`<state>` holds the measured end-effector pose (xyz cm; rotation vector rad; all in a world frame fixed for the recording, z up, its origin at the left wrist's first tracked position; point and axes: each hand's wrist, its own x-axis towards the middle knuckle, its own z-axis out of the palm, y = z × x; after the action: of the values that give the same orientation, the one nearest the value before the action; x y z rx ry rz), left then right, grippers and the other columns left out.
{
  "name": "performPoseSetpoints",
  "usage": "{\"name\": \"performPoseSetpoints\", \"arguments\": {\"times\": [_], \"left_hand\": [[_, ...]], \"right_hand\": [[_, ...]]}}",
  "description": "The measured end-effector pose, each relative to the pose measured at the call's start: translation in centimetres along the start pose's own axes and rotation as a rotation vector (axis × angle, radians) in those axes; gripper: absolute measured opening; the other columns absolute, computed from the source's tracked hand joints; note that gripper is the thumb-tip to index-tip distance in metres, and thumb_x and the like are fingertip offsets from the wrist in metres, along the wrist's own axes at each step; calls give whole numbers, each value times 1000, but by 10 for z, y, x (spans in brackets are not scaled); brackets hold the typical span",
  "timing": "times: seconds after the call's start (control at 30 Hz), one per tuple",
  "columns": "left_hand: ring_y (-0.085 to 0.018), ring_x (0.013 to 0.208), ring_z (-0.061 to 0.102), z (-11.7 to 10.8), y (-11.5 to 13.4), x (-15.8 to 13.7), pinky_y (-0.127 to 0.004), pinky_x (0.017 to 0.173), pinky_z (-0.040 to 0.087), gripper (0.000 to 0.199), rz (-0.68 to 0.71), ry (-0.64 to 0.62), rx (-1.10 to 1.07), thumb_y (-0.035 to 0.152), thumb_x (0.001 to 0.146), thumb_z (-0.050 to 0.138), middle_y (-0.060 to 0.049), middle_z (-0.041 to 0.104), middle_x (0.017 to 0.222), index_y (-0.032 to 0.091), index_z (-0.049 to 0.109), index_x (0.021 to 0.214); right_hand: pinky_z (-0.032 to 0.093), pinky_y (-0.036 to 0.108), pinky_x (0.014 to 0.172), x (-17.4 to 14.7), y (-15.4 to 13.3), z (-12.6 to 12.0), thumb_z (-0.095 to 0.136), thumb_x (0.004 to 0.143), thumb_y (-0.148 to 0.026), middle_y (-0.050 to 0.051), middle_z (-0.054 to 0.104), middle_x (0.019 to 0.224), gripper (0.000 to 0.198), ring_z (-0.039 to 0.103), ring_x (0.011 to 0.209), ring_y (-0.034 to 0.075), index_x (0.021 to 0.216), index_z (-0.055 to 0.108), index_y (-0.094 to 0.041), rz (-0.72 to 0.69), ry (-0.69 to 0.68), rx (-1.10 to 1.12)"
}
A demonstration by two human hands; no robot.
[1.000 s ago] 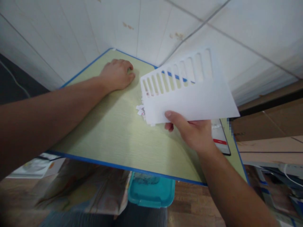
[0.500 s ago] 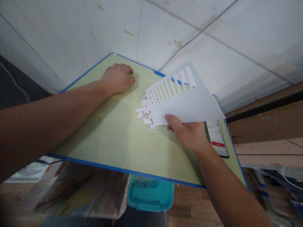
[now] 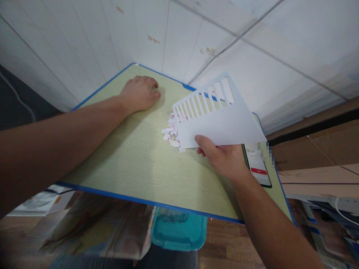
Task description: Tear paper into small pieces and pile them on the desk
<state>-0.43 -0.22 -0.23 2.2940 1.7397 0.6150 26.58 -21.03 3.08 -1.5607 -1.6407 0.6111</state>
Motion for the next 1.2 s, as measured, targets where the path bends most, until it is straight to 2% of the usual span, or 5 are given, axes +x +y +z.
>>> {"name": "performPoseSetpoints", "arguments": {"times": [0.3,0.6,0.83,1.0,1.2], "left_hand": [[-39,167,54,-5,6,-4,-58,143,38,53,-2,-17,81,34,116,54,-21,65,175,14,71,161],[-43,167,51,1,-2,1,-64,144,32,70,8,-1,1,58,109,68,-15,69,169,29,63,172],[-43,169,50,-1,2,-1,-64,145,32,59,-4,-14,10,49,113,63,-17,65,175,25,68,167],[-37,166,54,-2,3,-3,-58,143,39,51,-4,-4,64,36,116,54,-16,67,174,21,73,160],[-43,170,48,3,-3,2,-67,146,30,66,18,-4,3,50,112,65,-17,67,172,24,64,173]], "right_hand": [[64,43,62,-3,3,1,90,98,-50,2,72,61,44,68,56,26,66,66,-32,-26,-54,-3],[63,41,55,-6,-5,2,94,91,-46,1,72,60,41,66,53,25,66,65,-32,5,-37,62],[58,43,49,-6,3,-3,91,91,-40,1,70,58,38,64,51,26,65,63,-33,32,37,79],[62,40,53,-7,1,-2,93,92,-41,0,71,58,41,64,49,24,64,64,-33,3,-16,44],[68,37,63,-7,-10,5,89,102,-52,2,78,64,45,76,60,25,66,74,-30,-129,-215,21]]}}
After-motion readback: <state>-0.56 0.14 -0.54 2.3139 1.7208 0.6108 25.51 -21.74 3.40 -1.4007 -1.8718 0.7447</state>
